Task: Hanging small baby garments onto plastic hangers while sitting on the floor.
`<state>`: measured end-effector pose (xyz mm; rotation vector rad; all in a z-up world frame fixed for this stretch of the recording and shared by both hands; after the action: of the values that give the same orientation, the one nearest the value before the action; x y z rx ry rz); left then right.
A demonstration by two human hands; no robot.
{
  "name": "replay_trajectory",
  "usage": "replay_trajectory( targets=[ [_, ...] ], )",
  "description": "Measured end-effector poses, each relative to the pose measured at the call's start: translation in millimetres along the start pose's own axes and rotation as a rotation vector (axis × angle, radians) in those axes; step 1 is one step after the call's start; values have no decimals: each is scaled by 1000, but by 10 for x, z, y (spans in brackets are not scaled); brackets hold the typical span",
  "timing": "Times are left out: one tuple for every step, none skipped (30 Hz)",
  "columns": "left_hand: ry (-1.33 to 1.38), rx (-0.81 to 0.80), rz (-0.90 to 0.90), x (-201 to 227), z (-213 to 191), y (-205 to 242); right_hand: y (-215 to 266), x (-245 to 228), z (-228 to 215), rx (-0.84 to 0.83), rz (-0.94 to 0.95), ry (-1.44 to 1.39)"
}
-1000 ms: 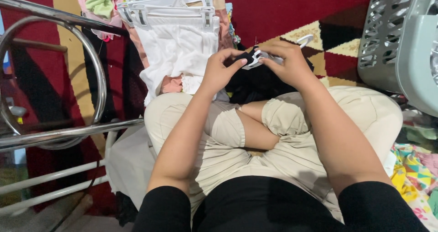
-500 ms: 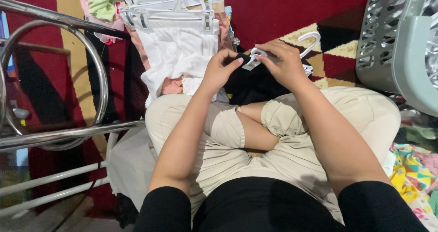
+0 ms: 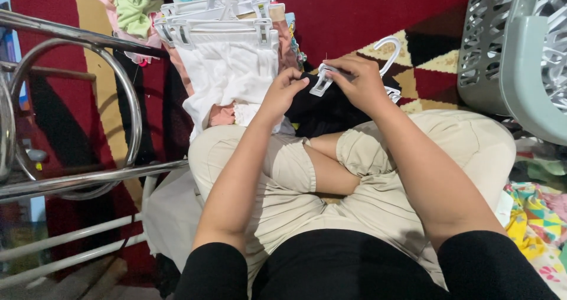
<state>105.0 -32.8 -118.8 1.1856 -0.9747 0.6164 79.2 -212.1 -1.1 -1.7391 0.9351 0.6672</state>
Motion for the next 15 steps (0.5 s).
replay_trajectory(
  targets=[
    [-20,-4,9,-7,0,-10,-2,-12,12,-12,12,3],
    [-21,-3,10,99,29,77,-12,-31,2,-12,11,2],
    [-120,-23,59,250,95,173,-21,-41,1,-18,19,-4],
    [-219,-42,108,395,166,274,-27,-52,0,-25,26,-10],
    [-219,-40,109,394,186,260,-40,-92,-8,-25,25,-11],
    [-286,23,83,372,153,235,-56,-142,1,-43,13,-9],
    [-352,87,57,354,117,215,-73,-193,11,-60,0,-8],
    [-352,88,58,352,107,219,-84,-203,-24,-60,-1,-8],
    [-339,129,51,349,55,225,-108,-309,-105,-17,-98,32],
    [-324,169,44,350,1,229,-126,-416,-182,25,-195,71],
    [-323,170,46,414,1,266,-161,-461,-267,24,-198,71],
    [-313,189,85,507,-10,321,-176,-508,-487,161,-194,96],
    [-302,209,124,596,-23,378,-171,-556,-703,299,-190,122],
    [-300,209,123,626,-44,394,-147,-398,-768,296,-190,122],
    [-234,217,91,623,-88,405,-82,-107,-945,410,-57,76]
  ],
)
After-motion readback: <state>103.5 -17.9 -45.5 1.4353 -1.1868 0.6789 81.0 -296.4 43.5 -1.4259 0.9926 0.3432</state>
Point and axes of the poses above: each hand's wrist, its own y-axis away from the middle knuckle, its own z-axis out of the palm, x = y × z, the point moved 10 cm from there along -y, towards the middle knuckle, and after that the axes turned 8 degrees about -z, right-handed, at the moved point
